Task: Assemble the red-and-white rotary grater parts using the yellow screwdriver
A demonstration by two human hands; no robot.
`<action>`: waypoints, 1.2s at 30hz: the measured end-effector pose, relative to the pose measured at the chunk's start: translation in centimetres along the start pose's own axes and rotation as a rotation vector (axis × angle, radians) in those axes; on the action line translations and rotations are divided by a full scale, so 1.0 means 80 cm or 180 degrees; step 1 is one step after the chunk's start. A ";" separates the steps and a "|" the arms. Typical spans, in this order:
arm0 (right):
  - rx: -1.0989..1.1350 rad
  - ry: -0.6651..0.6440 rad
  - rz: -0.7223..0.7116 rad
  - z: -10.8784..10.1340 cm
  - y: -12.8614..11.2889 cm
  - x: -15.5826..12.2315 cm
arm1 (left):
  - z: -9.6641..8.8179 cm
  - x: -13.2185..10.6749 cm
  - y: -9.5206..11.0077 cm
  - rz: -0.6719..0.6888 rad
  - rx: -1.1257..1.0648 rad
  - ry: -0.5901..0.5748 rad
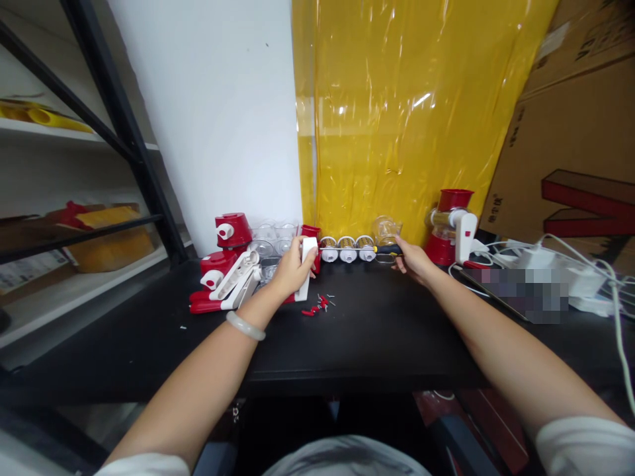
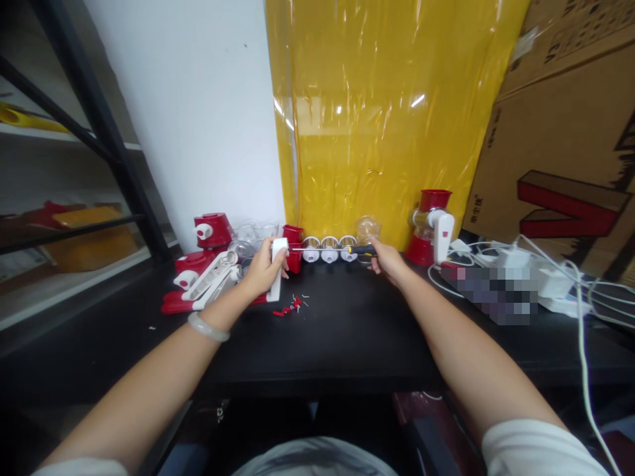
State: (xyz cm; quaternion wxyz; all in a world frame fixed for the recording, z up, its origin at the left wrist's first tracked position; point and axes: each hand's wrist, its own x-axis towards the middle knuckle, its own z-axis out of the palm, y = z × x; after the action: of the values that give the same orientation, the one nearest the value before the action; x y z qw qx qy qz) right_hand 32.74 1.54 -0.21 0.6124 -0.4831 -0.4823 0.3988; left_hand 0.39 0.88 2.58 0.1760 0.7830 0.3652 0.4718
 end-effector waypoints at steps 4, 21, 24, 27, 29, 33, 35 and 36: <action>-0.0007 0.0025 0.0034 -0.001 0.000 0.000 | 0.000 0.000 -0.002 0.0017 -0.0012 -0.0014; 0.0959 -0.0059 -0.0129 0.004 -0.017 -0.005 | 0.004 0.001 -0.001 -0.0322 -0.0519 -0.0119; 0.1126 -0.0106 -0.0210 0.004 -0.019 -0.007 | 0.006 0.002 -0.003 -0.0363 -0.0581 -0.0129; 0.1115 -0.0139 -0.0240 0.003 -0.021 -0.008 | 0.007 0.002 -0.005 -0.0359 -0.0600 -0.0138; 0.1062 -0.0155 -0.0215 0.003 -0.021 -0.008 | 0.006 0.002 -0.004 -0.0351 -0.0582 -0.0134; 0.1097 -0.0182 -0.0122 0.002 -0.020 -0.008 | 0.005 0.002 -0.003 -0.0311 -0.0544 -0.0152; 0.1142 -0.0164 -0.0113 0.002 -0.020 -0.007 | 0.005 0.002 -0.002 -0.0297 -0.0533 -0.0164; 0.1153 -0.0153 -0.0118 0.002 -0.020 -0.007 | 0.005 0.002 -0.001 -0.0294 -0.0531 -0.0163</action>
State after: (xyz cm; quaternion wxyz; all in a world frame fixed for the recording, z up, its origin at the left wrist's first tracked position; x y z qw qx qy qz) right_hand 32.48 0.67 1.21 0.6849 -0.3462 -0.4259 0.4792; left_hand 0.72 1.08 2.38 0.2714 0.7598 0.3558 0.4717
